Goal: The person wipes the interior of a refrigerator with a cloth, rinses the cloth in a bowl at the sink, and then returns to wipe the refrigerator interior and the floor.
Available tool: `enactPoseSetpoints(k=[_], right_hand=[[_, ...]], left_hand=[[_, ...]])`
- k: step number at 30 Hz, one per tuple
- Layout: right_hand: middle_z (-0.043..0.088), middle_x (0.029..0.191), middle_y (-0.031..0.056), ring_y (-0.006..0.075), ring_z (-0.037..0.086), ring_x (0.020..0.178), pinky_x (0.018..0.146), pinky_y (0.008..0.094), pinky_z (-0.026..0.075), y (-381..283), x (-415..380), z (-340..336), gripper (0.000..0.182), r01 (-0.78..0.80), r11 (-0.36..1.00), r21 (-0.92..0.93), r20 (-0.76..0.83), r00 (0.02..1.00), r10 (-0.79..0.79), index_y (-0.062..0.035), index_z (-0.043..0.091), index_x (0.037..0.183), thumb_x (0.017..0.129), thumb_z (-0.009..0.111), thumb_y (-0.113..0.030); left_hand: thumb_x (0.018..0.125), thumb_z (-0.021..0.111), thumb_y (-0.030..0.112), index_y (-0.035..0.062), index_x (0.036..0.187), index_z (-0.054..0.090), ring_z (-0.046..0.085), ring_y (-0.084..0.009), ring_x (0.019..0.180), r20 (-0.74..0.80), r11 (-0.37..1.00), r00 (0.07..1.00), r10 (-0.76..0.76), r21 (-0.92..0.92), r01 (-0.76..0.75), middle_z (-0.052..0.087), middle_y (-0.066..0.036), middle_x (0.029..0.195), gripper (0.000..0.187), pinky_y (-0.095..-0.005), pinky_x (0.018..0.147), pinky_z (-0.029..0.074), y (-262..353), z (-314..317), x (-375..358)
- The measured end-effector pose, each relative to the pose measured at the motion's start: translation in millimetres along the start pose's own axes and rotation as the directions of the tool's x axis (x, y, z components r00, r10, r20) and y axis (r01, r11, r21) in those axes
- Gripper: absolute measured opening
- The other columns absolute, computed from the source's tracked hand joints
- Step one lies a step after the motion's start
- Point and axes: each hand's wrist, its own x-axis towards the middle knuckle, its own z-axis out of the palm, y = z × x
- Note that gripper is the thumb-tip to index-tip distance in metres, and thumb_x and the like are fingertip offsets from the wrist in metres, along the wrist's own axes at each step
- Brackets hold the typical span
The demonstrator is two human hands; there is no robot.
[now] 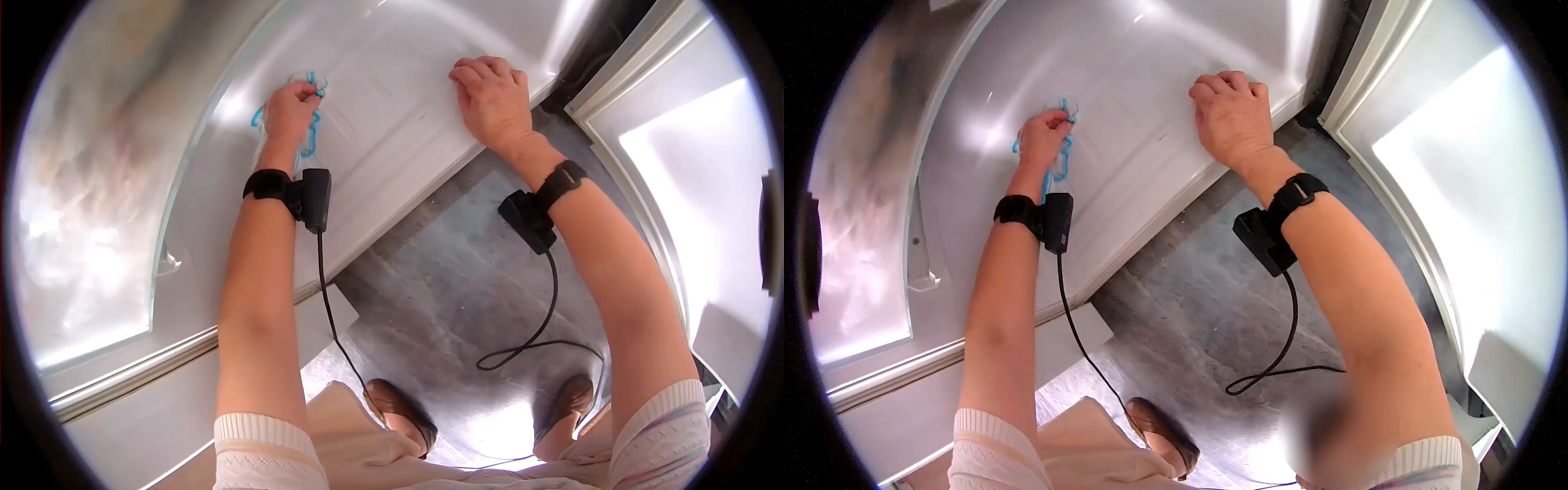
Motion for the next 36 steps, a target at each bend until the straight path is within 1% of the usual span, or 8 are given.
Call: enactPoseSetpoints(k=[4,10,18,24,26,29,33,36], right_hand=[[0.059,0.109,-0.0059,0.0178,0.049,0.106,0.089,0.0362,0.034,2.2,-0.9,0.2,0.018,0.003,1.0,0.016,-0.012,1.0,-0.003,-0.0142,0.062,0.096,0.078,0.057,-0.013],[0.059,0.109,-0.0056,0.018,0.048,0.107,0.089,0.0364,0.034,-0.2,-0.1,0.1,0.018,-0.001,1.0,0.004,-0.007,1.0,0.001,-0.0141,0.062,0.095,0.077,0.057,-0.012],[0.059,0.108,-0.0058,0.0179,0.049,0.106,0.088,0.0372,0.034,-0.1,-2.2,0.2,0.017,0.025,1.0,-0.002,-0.014,1.0,-0.025,-0.014,0.062,0.094,0.077,0.057,-0.013],[0.059,0.109,-0.0052,0.0184,0.048,0.107,0.088,0.0377,0.034,2.7,-0.8,1.4,0.019,0.023,1.0,-0.006,-0.008,1.0,-0.023,-0.0144,0.062,0.094,0.076,0.058,-0.013],[0.059,0.109,-0.0052,0.0186,0.048,0.107,0.088,0.0376,0.034,2.5,2.6,0.5,0.019,0.024,1.0,-0.012,-0.002,1.0,-0.024,-0.0146,0.062,0.095,0.076,0.058,-0.013],[0.059,0.108,-0.0053,0.0187,0.048,0.107,0.087,0.0379,0.034,-0.3,-0.9,-0.8,0.019,0.045,0.999,-0.005,-0.016,0.999,-0.045,-0.0147,0.062,0.095,0.076,0.057,-0.013],[0.059,0.108,-0.0055,0.0187,0.048,0.107,0.088,0.0379,0.034,1.7,1.6,-2.5,0.019,0.029,1.0,-0.003,0.025,0.999,-0.028,-0.015,0.062,0.095,0.077,0.057,-0.014],[0.059,0.108,-0.0058,0.0187,0.049,0.107,0.087,0.0377,0.034,6.9,3.6,-4.2,0.019,0.035,0.999,0.022,0.035,0.999,-0.036,-0.0152,0.062,0.095,0.077,0.057,-0.014]], left_hand=[[0.077,0.058,0.015,0.0102,0.093,0.067,0.06,-0.0291,0.09,-0.266,0.975,0.963,0.052,0.221,0.009,0.064,-0.012,0.094,0.018,-0.038,0.076,0.048,-4.1,8.1,-6.9],[0.079,0.057,0.015,0.01,0.094,0.067,0.059,-0.031,0.09,-0.04,0.993,0.992,0.116,0.028,-0.115,0.063,-0.013,0.096,0.019,-0.0391,0.078,0.048,18.4,-2.5,-21.0],[0.078,0.059,0.016,0.0084,0.09,0.068,0.059,-0.029,0.088,-0.333,0.986,0.933,0.138,0.139,-0.096,0.062,-0.012,0.096,0.017,-0.038,0.077,0.047,16.4,20.9,-19.2],[0.071,0.062,0.013,0.0099,0.08,0.07,0.058,-0.0289,0.087,-0.249,0.968,0.941,0.229,-0.042,-0.247,0.063,-0.01,0.09,0.013,-0.0386,0.077,0.047,55.4,29.2,-70.8],[0.07,0.063,0.013,0.009,0.081,0.069,0.059,-0.0284,0.084,-0.188,0.886,0.96,0.207,-0.38,-0.265,0.062,-0.011,0.088,0.013,-0.0384,0.074,0.047,84.7,29.8,-92.9],[0.074,0.063,0.016,0.0082,0.092,0.068,0.059,-0.0281,0.079,-0.076,0.832,0.987,0.138,-0.532,-0.158,0.062,-0.011,0.085,0.02,-0.0347,0.071,0.047,113.1,27.0,-86.3],[0.075,0.063,0.013,0.0096,0.093,0.068,0.06,-0.0264,0.075,-0.259,0.848,0.936,0.236,-0.415,-0.329,0.06,-0.011,0.079,0.019,-0.0331,0.069,0.047,143.8,36.0,-84.3],[0.075,0.063,0.012,0.0101,0.094,0.068,0.059,-0.0257,0.069,0.05,0.875,0.983,0.177,-0.466,-0.134,0.06,-0.011,0.077,0.019,-0.0325,0.066,0.047,138.7,14.7,-135.5]])
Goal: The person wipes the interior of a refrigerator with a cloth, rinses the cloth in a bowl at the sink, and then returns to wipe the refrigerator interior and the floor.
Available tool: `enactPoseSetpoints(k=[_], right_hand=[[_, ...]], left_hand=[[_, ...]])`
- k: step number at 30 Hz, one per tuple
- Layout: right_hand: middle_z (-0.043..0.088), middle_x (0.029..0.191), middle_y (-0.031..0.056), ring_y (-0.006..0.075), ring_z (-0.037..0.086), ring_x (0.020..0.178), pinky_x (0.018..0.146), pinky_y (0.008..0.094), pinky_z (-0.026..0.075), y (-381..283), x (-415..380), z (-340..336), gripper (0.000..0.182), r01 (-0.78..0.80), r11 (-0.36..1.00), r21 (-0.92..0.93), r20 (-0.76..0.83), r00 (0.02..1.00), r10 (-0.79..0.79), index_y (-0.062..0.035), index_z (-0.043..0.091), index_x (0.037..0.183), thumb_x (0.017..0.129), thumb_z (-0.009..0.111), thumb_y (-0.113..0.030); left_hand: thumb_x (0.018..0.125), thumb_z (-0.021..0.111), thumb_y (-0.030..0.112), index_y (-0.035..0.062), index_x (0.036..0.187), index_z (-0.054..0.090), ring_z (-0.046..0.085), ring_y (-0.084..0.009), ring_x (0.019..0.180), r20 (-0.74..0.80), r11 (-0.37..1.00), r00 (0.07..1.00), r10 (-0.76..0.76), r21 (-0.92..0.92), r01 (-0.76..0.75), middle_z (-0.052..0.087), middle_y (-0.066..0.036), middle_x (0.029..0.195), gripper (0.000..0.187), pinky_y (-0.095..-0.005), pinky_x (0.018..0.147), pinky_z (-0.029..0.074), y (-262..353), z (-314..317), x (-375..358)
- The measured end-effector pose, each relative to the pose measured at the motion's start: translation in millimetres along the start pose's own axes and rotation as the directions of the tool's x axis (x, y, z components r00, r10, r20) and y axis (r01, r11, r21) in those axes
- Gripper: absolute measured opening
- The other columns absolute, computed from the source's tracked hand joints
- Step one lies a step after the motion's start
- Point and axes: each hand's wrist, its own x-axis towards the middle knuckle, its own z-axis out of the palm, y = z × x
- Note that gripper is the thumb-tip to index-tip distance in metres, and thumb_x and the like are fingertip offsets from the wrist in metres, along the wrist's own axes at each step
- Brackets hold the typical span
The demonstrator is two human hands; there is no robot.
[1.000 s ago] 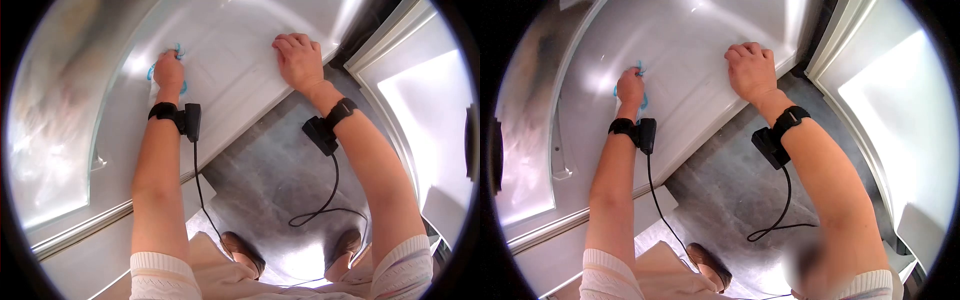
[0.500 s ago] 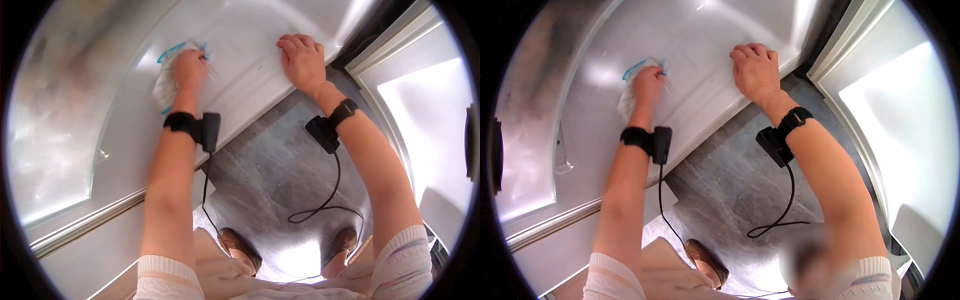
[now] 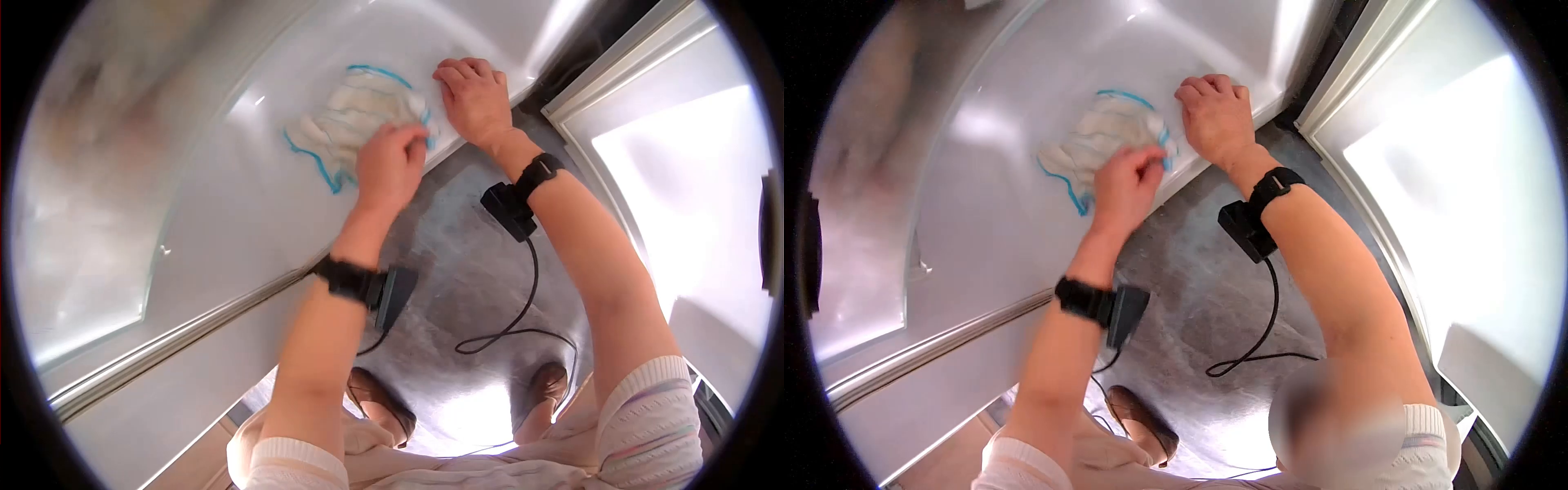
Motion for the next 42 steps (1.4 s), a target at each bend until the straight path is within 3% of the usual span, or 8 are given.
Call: enactPoseSetpoints(k=[4,8,12,14,17,27,32,42], right_hand=[[0.059,0.108,-0.0064,0.0185,0.049,0.106,0.086,0.0374,0.035,-0.7,-0.8,2.8,0.019,0.01,1.0,-0.001,-0.011,1.0,-0.01,-0.0156,0.062,0.096,0.077,0.057,-0.013],[0.059,0.108,-0.0064,0.0182,0.048,0.107,0.087,0.0365,0.035,-0.5,-1.6,2.0,0.02,0.014,1.0,-0.015,-0.003,1.0,-0.014,-0.016,0.062,0.097,0.078,0.057,-0.013],[0.059,0.108,-0.0062,0.0177,0.049,0.106,0.086,0.0356,0.035,-2.1,-0.5,2.8,0.019,0.01,1.0,-0.015,-0.022,1.0,-0.01,-0.0158,0.062,0.096,0.077,0.057,-0.013],[0.059,0.108,-0.0061,0.0178,0.049,0.106,0.086,0.0357,0.035,-0.2,-1.1,3.1,0.019,0.007,1.0,-0.022,-0.021,1.0,-0.008,-0.0156,0.062,0.095,0.077,0.057,-0.013],[0.059,0.108,-0.0061,0.0181,0.049,0.105,0.086,0.0361,0.035,-1.1,-1.7,3.2,0.018,0.024,0.999,-0.033,-0.047,0.999,-0.026,-0.0151,0.062,0.095,0.077,0.057,-0.013],[0.059,0.109,-0.0053,0.0183,0.049,0.106,0.086,0.0357,0.035,-1.4,-3.4,1.5,0.018,0.028,0.999,-0.025,-0.02,0.999,-0.028,-0.0143,0.062,0.096,0.078,0.057,-0.013],[0.059,0.11,-0.0048,0.0186,0.049,0.107,0.087,0.036,0.035,-3.1,-2.0,1.6,0.019,0.008,1.0,-0.013,-0.009,1.0,-0.008,-0.0138,0.062,0.096,0.079,0.057,-0.013],[0.059,0.11,-0.0048,0.0187,0.049,0.106,0.088,0.0369,0.036,-0.9,-4.1,2.3,0.021,0.012,1.0,-0.01,-0.011,1.0,-0.012,-0.0143,0.062,0.097,0.077,0.057,-0.012]], left_hand=[[0.075,0.061,0.014,0.009,0.087,0.067,0.06,-0.0308,0.076,0.05,0.938,0.958,-0.282,-0.194,0.286,0.063,-0.012,0.081,0.014,-0.0374,0.068,0.047,-26.2,-28.0,-29.7],[0.077,0.059,0.015,0.0073,0.091,0.067,0.062,-0.0295,0.078,-0.467,0.861,0.809,-0.358,0.171,0.48,0.066,-0.012,0.085,0.017,-0.0362,0.072,0.048,-98.6,-50.6,4.4],[0.077,0.059,0.019,0.008,0.092,0.068,0.062,-0.0301,0.081,-0.643,0.884,0.71,-0.287,0.108,0.455,0.066,-0.012,0.087,0.021,-0.0372,0.071,0.047,-146.9,-62.7,54.1],[0.077,0.059,0.021,0.0081,0.092,0.068,0.062,-0.0305,0.081,-0.638,0.892,0.686,-0.351,-0.003,0.453,0.066,-0.012,0.087,0.021,-0.0373,0.071,0.047,-149.7,-60.5,70.0],[0.076,0.062,0.026,0.0074,0.089,0.068,0.062,-0.0303,0.08,-0.507,0.866,0.842,-0.182,0.323,0.382,0.066,-0.013,0.085,0.024,-0.0372,0.07,0.047,-133.2,-65.2,86.0],[0.078,0.06,0.022,0.0085,0.089,0.067,0.061,-0.0326,0.08,-0.445,0.789,0.883,-0.15,0.483,0.379,0.065,-0.015,0.084,0.019,-0.0401,0.071,0.047,-126.6,-76.7,94.6],[0.078,0.059,0.02,0.0068,0.089,0.068,0.061,-0.0333,0.08,-0.353,0.842,0.931,0.093,0.527,0.116,0.065,-0.015,0.084,0.019,-0.0402,0.073,0.047,-124.7,-61.8,81.1],[0.074,0.06,0.016,0.0068,0.078,0.068,0.061,-0.0326,0.076,-0.136,0.903,0.986,-0.101,0.403,0.148,0.064,-0.015,0.079,0.013,-0.0386,0.071,0.048,-102.6,-69.3,78.6]])
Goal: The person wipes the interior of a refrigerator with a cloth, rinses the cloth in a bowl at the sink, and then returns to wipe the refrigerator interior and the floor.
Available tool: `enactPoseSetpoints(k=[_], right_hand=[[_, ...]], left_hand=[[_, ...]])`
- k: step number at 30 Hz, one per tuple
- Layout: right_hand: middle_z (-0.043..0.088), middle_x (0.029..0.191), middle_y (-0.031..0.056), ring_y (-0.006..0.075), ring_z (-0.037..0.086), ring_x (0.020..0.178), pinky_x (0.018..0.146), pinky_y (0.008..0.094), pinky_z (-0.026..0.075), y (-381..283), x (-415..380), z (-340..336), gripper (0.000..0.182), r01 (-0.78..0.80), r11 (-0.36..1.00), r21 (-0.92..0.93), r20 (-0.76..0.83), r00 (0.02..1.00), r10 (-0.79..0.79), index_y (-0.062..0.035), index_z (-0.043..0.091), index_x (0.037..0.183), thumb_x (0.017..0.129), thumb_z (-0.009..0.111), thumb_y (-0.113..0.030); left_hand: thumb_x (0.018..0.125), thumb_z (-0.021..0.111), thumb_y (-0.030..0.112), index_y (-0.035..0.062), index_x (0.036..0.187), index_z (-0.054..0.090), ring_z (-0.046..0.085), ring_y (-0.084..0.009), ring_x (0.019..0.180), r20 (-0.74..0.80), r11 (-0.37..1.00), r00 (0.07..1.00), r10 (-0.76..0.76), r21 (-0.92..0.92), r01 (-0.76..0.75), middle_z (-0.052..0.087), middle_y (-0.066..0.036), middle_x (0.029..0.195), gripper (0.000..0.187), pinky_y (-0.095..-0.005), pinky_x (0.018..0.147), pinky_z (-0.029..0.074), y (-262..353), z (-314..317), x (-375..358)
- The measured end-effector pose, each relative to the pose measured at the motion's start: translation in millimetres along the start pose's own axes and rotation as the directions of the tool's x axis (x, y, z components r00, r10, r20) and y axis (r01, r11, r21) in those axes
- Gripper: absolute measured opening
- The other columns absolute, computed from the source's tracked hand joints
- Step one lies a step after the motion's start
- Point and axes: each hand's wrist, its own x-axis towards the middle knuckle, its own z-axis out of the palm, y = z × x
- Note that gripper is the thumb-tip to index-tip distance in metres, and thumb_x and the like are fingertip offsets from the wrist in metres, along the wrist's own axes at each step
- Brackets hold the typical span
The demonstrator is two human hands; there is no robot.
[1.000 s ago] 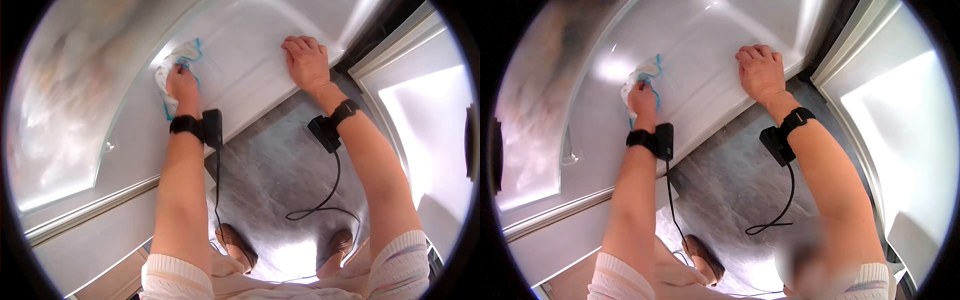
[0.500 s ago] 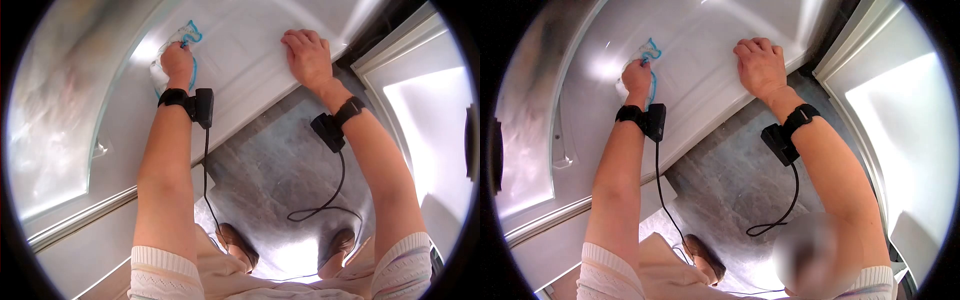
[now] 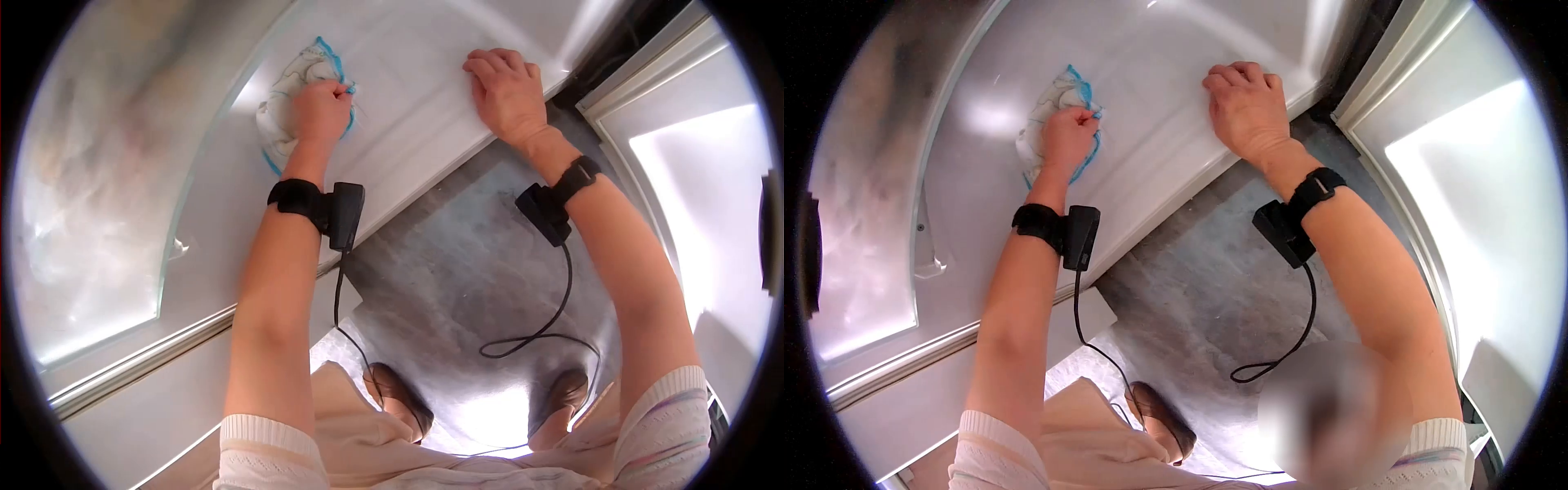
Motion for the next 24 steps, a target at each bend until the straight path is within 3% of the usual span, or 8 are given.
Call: enactPoseSetpoints(k=[2,8,12,16,18,19,22,24], right_hand=[[0.059,0.11,-0.0047,0.0188,0.049,0.106,0.088,0.037,0.035,0.3,1.8,1.7,0.021,0.023,1.0,0.01,-0.004,1.0,-0.023,-0.0142,0.062,0.097,0.077,0.057,-0.012],[0.058,0.11,-0.0048,0.0187,0.049,0.107,0.087,0.037,0.036,-0.4,2.5,0.6,0.021,0.029,1.0,0.003,-0.023,0.999,-0.029,-0.0139,0.062,0.097,0.076,0.058,-0.013],[0.059,0.108,-0.0051,0.0189,0.049,0.106,0.086,0.0369,0.036,1.4,1.1,1.6,0.02,0.014,1.0,-0.019,-0.025,1.0,-0.014,-0.0137,0.062,0.096,0.076,0.058,-0.013],[0.059,0.108,-0.0059,0.0184,0.049,0.106,0.086,0.0371,0.036,-0.3,1.0,1.6,0.019,0.027,0.999,-0.028,-0.05,0.998,-0.029,-0.0141,0.062,0.096,0.077,0.057,-0.014],[0.059,0.108,-0.0061,0.0181,0.049,0.106,0.087,0.0371,0.036,-0.1,0.6,1.6,0.02,0.039,0.999,-0.03,-0.043,0.998,-0.041,-0.0142,0.062,0.096,0.077,0.057,-0.014],[0.059,0.108,-0.0064,0.0177,0.049,0.107,0.087,0.037,0.036,0.4,0.2,0.7,0.02,0.042,0.999,-0.025,-0.046,0.998,-0.043,-0.0144,0.062,0.097,0.078,0.057,-0.014],[0.059,0.108,-0.0065,0.0174,0.049,0.107,0.087,0.037,0.036,-0.8,0.7,-0.1,0.02,0.013,0.999,-0.031,-0.01,1.0,-0.013,-0.0145,0.062,0.097,0.078,0.057,-0.014],[0.059,0.108,-0.0065,0.0173,0.049,0.107,0.087,0.037,0.036,-0.3,0.3,1.2,0.02,0.0,1.0,-0.019,-0.02,1.0,0.0,-0.0145,0.062,0.097,0.078,0.056,-0.014]], left_hand=[[0.073,0.063,0.017,0.0064,0.083,0.068,0.062,-0.0293,0.072,-0.078,0.994,0.992,0.104,-0.036,-0.107,0.065,-0.013,0.076,0.015,-0.0344,0.068,0.049,-13.3,7.8,3.9],[0.072,0.06,0.013,0.0069,0.075,0.067,0.061,-0.0335,0.073,-0.223,0.992,0.971,0.091,0.104,-0.069,0.063,-0.016,0.075,0.01,-0.0383,0.068,0.049,-17.7,9.0,19.8],[0.072,0.062,0.015,0.0074,0.075,0.067,0.061,-0.0329,0.071,-0.023,0.995,1.0,-0.012,-0.101,0.01,0.064,-0.014,0.073,0.01,-0.0383,0.066,0.049,5.1,5.8,-12.5],[0.073,0.062,0.017,0.0079,0.075,0.067,0.062,-0.0318,0.071,-0.039,0.986,0.997,-0.06,-0.155,0.054,0.065,-0.013,0.073,0.011,-0.038,0.066,0.049,5.2,3.8,-17.8],[0.074,0.062,0.018,0.0088,0.079,0.068,0.062,-0.0305,0.072,-0.239,0.997,0.969,0.066,0.056,-0.054,0.065,-0.011,0.074,0.012,-0.0377,0.068,0.049,-7.7,12.6,6.2],[0.074,0.062,0.018,0.0088,0.079,0.068,0.062,-0.0305,0.072,-0.237,0.997,0.97,0.063,0.05,-0.052,0.065,-0.011,0.074,0.012,-0.0377,0.068,0.049,-9.0,19.3,7.5],[0.074,0.062,0.018,0.01,0.084,0.067,0.062,-0.0299,0.076,-0.252,0.999,0.967,-0.029,-0.041,0.019,0.066,-0.01,0.079,0.014,-0.0387,0.069,0.049,-2.3,19.1,-0.7],[0.074,0.062,0.018,0.0104,0.086,0.067,0.061,-0.03,0.077,-0.13,0.98,0.991,-0.014,-0.201,-0.013,0.065,-0.01,0.08,0.015,-0.0387,0.069,0.048,26.2,20.8,-27.2]])
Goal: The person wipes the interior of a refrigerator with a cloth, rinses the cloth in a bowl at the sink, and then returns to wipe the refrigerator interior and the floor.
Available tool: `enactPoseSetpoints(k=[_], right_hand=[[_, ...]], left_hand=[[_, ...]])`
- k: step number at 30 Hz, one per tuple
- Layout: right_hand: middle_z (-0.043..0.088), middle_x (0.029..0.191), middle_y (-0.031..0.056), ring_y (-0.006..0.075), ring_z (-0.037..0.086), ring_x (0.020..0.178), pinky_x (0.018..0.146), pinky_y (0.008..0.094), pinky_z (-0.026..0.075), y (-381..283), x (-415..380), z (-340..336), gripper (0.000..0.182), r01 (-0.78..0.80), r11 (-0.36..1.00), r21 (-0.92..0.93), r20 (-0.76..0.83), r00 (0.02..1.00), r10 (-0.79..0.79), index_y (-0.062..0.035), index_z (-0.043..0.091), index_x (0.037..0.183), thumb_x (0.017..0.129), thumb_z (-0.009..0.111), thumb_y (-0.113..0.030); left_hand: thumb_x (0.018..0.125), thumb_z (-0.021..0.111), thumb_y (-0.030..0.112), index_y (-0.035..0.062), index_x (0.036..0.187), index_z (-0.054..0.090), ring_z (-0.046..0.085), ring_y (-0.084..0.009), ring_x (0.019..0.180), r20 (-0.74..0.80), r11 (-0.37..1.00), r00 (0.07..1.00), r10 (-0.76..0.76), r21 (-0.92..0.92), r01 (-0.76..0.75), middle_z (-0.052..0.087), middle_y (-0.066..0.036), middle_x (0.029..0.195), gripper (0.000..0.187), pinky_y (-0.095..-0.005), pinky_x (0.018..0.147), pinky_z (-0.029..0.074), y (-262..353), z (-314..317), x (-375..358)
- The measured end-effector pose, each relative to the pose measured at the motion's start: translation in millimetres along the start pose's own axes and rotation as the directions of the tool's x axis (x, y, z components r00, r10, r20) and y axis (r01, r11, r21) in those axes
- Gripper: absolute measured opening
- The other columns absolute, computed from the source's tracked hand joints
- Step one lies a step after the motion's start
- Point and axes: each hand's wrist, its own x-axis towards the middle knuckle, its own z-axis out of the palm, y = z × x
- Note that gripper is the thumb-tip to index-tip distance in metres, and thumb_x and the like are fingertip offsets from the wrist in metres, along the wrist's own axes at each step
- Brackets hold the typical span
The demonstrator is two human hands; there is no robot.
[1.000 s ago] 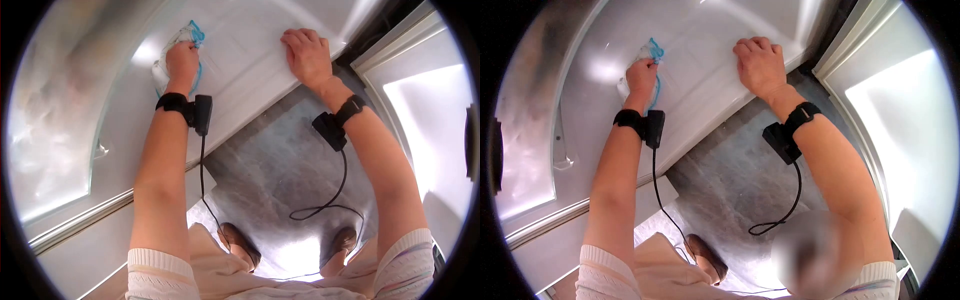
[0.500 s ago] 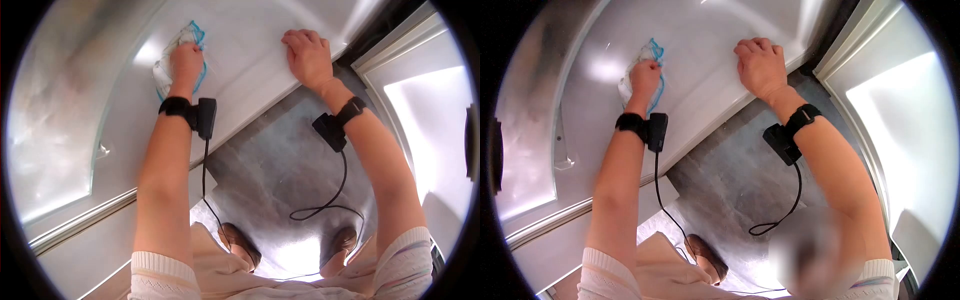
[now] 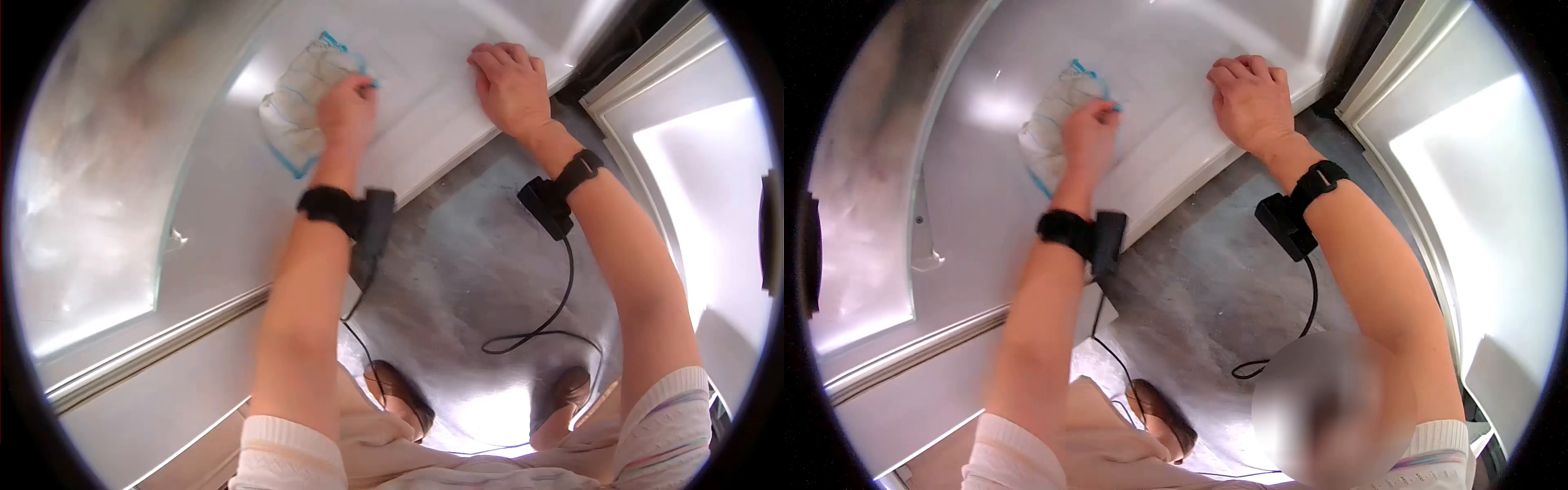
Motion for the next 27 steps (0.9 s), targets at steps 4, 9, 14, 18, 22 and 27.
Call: enactPoseSetpoints(k=[4,9,14,18,22,27], right_hand=[[0.059,0.109,-0.0063,0.0173,0.049,0.107,0.088,0.0369,0.036,-0.6,1.0,-1.2,0.02,-0.006,1.0,-0.008,0.002,1.0,0.006,-0.0146,0.062,0.097,0.078,0.056,-0.014],[0.06,0.107,-0.0063,0.0175,0.05,0.106,0.088,0.0369,0.036,1.0,-0.5,0.8,0.019,0.009,1.0,-0.022,-0.022,1.0,-0.01,-0.0151,0.062,0.096,0.078,0.056,-0.014],[0.06,0.107,-0.0049,0.018,0.051,0.106,0.087,0.0374,0.037,3.1,-3.1,1.2,0.018,0.004,1.0,-0.025,-0.029,1.0,-0.005,-0.0158,0.062,0.096,0.079,0.055,-0.015],[0.061,0.105,-0.0029,0.0193,0.051,0.105,0.086,0.0382,0.038,1.2,-3.3,-6.9,0.017,0.019,0.998,-0.059,-0.08,0.996,-0.023,-0.0161,0.061,0.097,0.081,0.054,-0.017],[0.061,0.099,0.0046,0.0235,0.051,0.101,0.086,0.0386,0.037,-0.4,-5.1,-14.0,0.016,0.048,0.995,0.082,-0.053,0.998,-0.044,-0.0081,0.061,0.091,0.076,0.056,-0.011],[0.061,0.096,0.004,0.0236,0.052,0.098,0.083,0.0385,0.038,-1.2,-5.0,-11.8,0.013,0.063,0.997,0.054,-0.069,0.996,-0.059,-0.0083,0.061,0.087,0.076,0.055,-0.01]], left_hand=[[0.075,0.062,0.022,0.0114,0.085,0.067,0.058,-0.0276,0.089,0.06,0.993,0.992,0.111,0.021,-0.113,0.062,-0.008,0.097,0.016,-0.0383,0.074,0.047,45.0,5.5,-12.8],[0.081,0.056,0.037,0.011,0.11,0.06,0.043,-0.0289,0.116,-0.035,0.944,0.96,0.278,0.198,-0.266,0.048,-0.011,0.125,0.039,-0.0451,0.089,0.039,20.2,16.4,5.9],[0.087,0.039,0.052,0.0066,0.134,0.034,0.022,-0.0294,0.133,0.08,0.91,0.994,0.068,0.403,-0.094,0.025,-0.012,0.145,0.066,-0.0496,0.103,0.022,-23.6,4.1,16.7],[0.088,0.037,0.05,0.0056,0.131,0.038,0.026,-0.03,0.131,-0.036,0.883,0.999,-0.018,0.469,0.033,0.027,-0.012,0.143,0.062,-0.0495,0.102,0.023,-49.1,-13.3,1.0],[0.089,0.041,0.043,0.0049,0.126,0.042,0.03,-0.0295,0.127,-0.211,0.825,0.948,-0.236,0.472,0.311,0.032,-0.014,0.139,0.054,-0.0465,0.1,0.027,-67.3,-28.4,-6.1],[0.083,0.055,0.024,0.0058,0.102,0.059,0.062,-0.0247,0.086,-0.073,0.777,0.904,-0.422,0.485,0.401,0.063,-0.012,0.096,0.026,-0.0345,0.07,0.048,-75.6,-38.5,34.1]])
